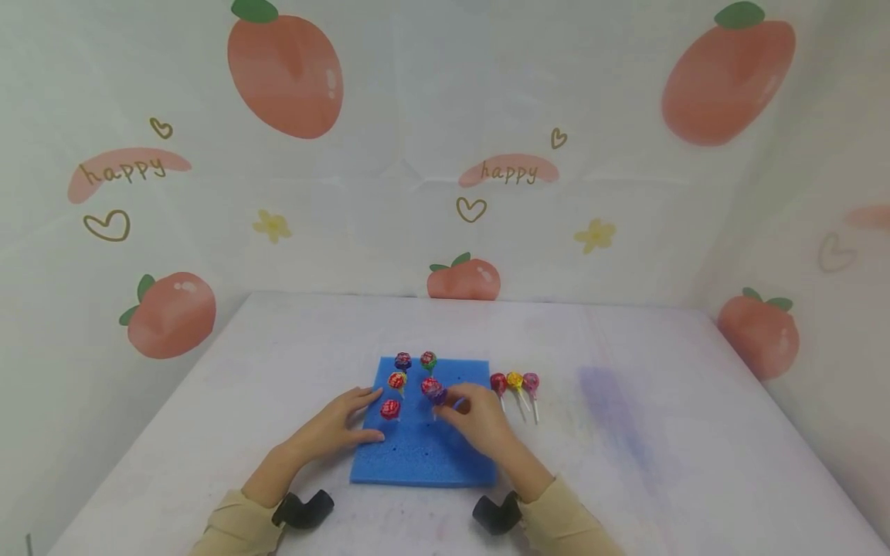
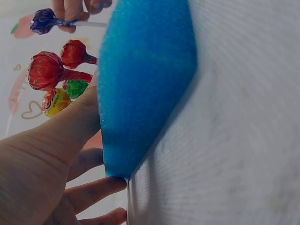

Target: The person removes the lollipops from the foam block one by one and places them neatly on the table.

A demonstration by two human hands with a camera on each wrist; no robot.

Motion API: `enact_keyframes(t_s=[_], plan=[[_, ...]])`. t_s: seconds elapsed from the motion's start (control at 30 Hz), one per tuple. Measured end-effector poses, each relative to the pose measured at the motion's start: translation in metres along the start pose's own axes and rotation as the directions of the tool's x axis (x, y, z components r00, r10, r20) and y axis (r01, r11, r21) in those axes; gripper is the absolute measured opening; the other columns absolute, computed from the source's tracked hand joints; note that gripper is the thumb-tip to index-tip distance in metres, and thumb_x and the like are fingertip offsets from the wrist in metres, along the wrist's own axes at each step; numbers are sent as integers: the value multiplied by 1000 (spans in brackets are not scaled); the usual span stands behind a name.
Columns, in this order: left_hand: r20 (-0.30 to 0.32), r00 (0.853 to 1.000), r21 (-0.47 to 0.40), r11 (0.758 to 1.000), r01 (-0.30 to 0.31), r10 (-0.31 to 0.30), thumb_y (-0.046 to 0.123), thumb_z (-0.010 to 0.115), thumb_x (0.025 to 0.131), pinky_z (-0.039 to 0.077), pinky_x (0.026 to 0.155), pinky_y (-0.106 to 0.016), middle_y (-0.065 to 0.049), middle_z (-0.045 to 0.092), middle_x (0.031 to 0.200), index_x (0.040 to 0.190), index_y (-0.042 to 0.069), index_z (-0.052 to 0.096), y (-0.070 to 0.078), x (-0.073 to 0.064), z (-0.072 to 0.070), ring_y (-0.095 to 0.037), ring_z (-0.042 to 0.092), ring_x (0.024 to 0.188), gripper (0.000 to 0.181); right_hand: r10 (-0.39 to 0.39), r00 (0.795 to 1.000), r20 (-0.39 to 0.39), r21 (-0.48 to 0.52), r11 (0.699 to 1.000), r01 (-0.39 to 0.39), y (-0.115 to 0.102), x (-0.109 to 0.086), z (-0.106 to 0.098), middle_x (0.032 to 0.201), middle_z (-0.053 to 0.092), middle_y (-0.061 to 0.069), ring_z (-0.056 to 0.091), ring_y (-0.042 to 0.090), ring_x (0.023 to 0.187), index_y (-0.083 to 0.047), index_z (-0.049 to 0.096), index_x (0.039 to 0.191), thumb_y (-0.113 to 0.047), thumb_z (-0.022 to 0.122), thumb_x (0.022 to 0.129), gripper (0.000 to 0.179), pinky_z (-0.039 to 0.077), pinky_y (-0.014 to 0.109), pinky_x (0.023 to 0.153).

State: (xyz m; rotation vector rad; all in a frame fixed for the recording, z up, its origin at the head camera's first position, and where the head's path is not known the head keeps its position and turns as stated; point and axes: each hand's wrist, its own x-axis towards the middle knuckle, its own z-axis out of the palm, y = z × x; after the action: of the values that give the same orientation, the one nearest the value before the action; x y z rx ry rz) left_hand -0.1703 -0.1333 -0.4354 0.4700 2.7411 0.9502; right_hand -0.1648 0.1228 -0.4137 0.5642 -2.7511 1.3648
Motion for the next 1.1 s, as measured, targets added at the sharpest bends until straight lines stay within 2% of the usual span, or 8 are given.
enact_keyframes(t_s=[0.23,0.6,0.87,1.1], plan=[[-2,1000,-5,1000,-5,5,40,72,78,26,111,-59,-19,38,147,140,7,42,0,0,0,-42,25,140,77,27,999,-21,-19,999,-27,-1,1,-7,87,70,6,61,8,69,-8,70,90,-18,69,84,11,51,14,61],[0,1000,4,1000,6,-6,41,72,78,27,110,-59,-18,38,147,141,8,42,0,0,0,-41,26,140,77,63,997,-41,-7,998,-63,0,2,-18,92,72,10,68,16,77,-6,70,98,-16,68,85,17,57,24,67],[1,1000,8,1000,7,-7,41,72,78,27,111,-58,-18,38,147,141,8,42,0,1,0,-42,25,140,77,36,997,-67,32,999,-34,3,1,-27,91,72,12,69,18,79,0,69,101,-11,67,85,20,58,27,71],[2,1000,18,1000,15,-15,43,72,78,27,111,-58,-17,38,147,141,9,42,-1,1,1,-41,26,140,78,41,996,-82,3,999,-41,4,1,-33,91,72,10,67,15,78,-1,69,101,-12,67,85,19,56,22,70]])
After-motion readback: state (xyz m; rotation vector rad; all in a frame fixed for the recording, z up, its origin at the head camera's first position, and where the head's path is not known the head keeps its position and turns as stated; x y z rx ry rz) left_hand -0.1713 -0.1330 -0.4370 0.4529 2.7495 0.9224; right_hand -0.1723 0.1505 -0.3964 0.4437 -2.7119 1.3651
